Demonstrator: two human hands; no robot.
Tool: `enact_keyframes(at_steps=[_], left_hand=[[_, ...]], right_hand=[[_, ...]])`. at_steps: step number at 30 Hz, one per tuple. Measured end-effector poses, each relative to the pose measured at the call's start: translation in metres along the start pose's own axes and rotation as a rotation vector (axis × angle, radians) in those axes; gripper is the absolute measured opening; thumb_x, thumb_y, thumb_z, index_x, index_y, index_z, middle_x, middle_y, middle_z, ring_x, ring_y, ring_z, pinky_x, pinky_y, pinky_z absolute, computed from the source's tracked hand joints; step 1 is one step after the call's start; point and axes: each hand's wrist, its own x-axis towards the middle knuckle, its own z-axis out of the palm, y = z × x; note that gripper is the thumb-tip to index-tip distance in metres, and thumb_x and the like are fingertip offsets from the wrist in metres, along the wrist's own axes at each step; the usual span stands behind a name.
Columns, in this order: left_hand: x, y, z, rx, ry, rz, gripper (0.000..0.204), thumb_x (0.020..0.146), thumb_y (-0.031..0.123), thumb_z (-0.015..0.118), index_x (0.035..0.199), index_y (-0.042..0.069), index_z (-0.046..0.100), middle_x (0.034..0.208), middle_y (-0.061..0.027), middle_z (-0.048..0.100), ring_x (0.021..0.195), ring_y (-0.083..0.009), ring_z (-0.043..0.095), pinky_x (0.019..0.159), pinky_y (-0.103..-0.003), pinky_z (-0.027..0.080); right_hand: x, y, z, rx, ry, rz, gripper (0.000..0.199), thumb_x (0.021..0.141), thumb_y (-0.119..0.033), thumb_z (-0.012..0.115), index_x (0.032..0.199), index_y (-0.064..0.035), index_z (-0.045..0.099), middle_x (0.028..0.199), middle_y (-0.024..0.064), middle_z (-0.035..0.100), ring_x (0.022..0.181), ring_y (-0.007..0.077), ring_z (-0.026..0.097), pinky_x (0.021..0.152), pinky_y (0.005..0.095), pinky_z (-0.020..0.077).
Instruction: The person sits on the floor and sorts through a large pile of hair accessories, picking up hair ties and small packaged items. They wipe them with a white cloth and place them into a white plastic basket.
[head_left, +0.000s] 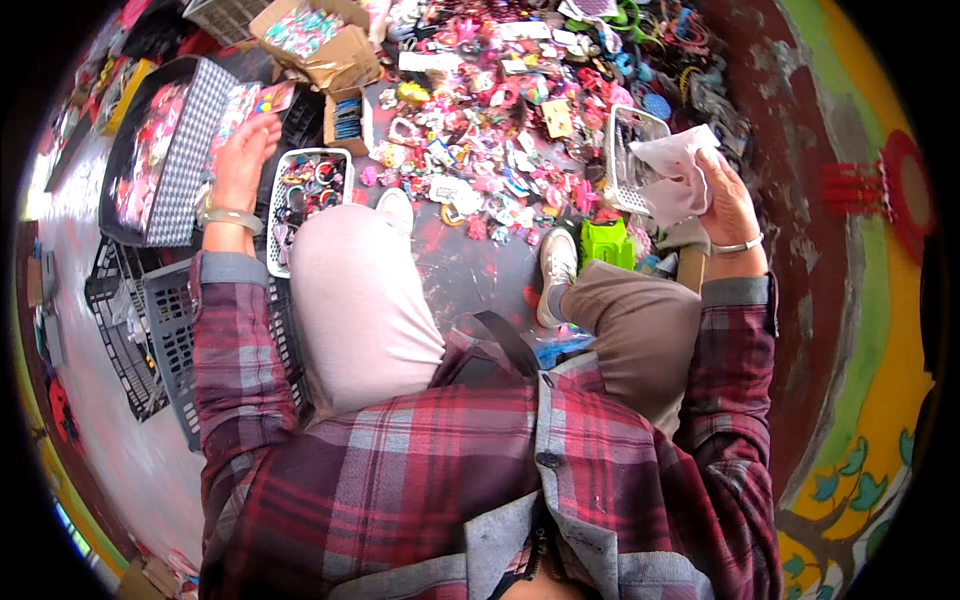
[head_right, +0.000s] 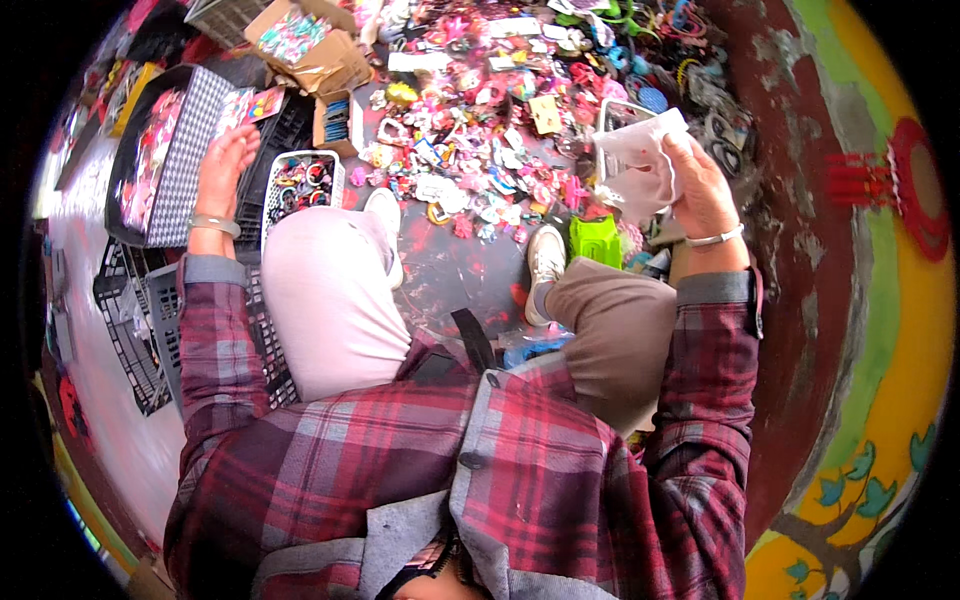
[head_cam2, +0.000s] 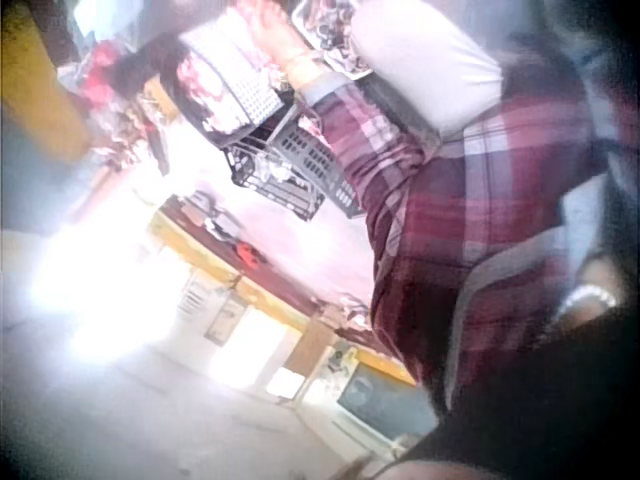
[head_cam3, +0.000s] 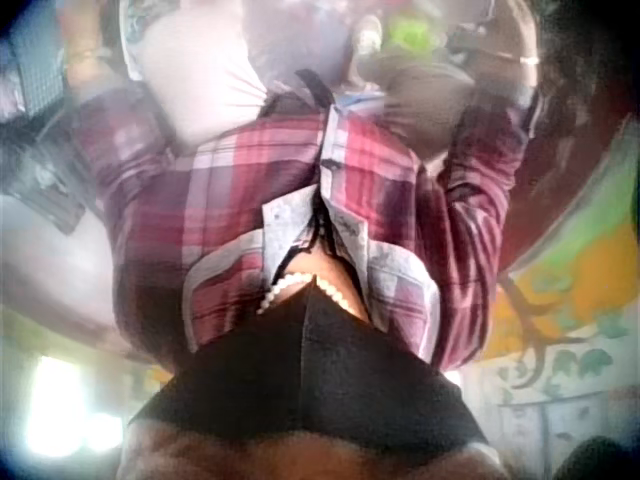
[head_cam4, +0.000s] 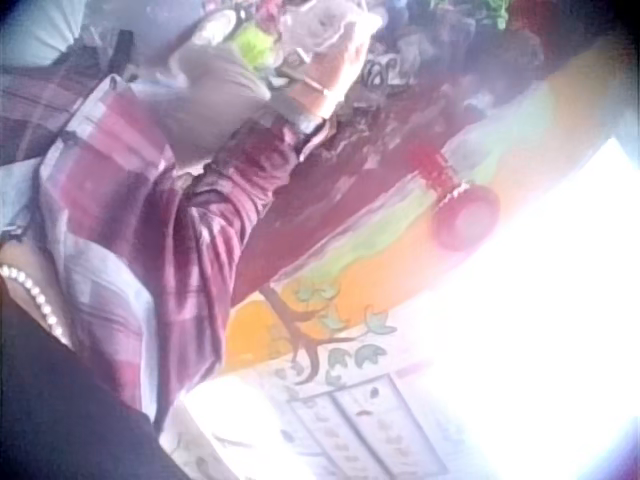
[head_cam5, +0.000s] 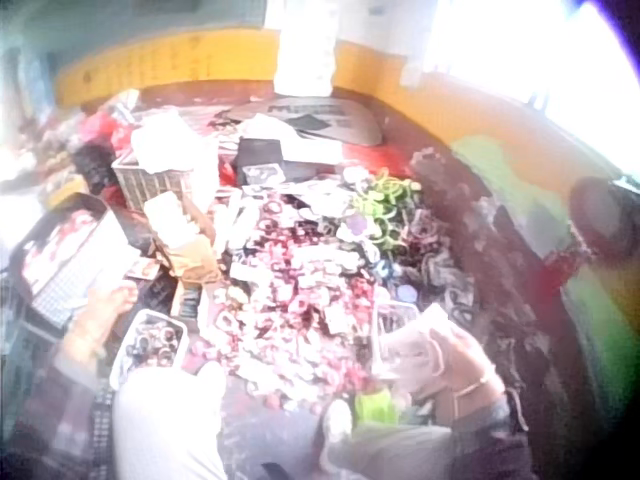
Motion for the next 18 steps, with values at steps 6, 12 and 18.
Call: enact_keyframes(at_steps=[6,12,18], left_hand=[[-0.031,0.132,0.114,-0.029,-0.353,0.255,0.027,0.09,0.011,0.043,0.112,-0.002,0.052,0.107,-0.0094,0.059,0.099,-0.0138,0.055,0.086,-0.024,0.042],[-0.075,0.169,0.199,0.166,-0.562,0.399,0.022,0.089,0.007,0.045,0.105,-0.003,0.057,0.101,-0.0081,0.061,0.094,-0.0132,0.056,0.084,-0.025,0.043],[-0.068,0.114,0.247,0.112,-0.584,0.202,0.022,0.089,0.009,0.048,0.105,-0.001,0.058,0.096,-0.0059,0.061,0.091,-0.0116,0.056,0.081,-0.024,0.043]], right_hand=[[-0.045,0.014,-0.141,-0.096,0.256,-0.009,0.035,0.084,-0.025,0.059,0.11,-0.0029,0.054,0.102,0.0046,0.06,0.091,0.0147,0.057,0.079,0.0293,0.0442],[-0.078,0.054,-0.254,-0.235,0.595,0.002,0.029,0.086,-0.016,0.048,0.112,-0.0061,0.054,0.104,0.0036,0.059,0.096,0.0125,0.054,0.081,0.0273,0.0414],[-0.057,0.135,-0.319,-0.679,0.622,-0.263,0.045,0.077,0.003,0.035,0.117,-0.0105,0.052,0.094,0.0054,0.06,0.084,0.0159,0.057,0.078,0.0278,0.0448]])
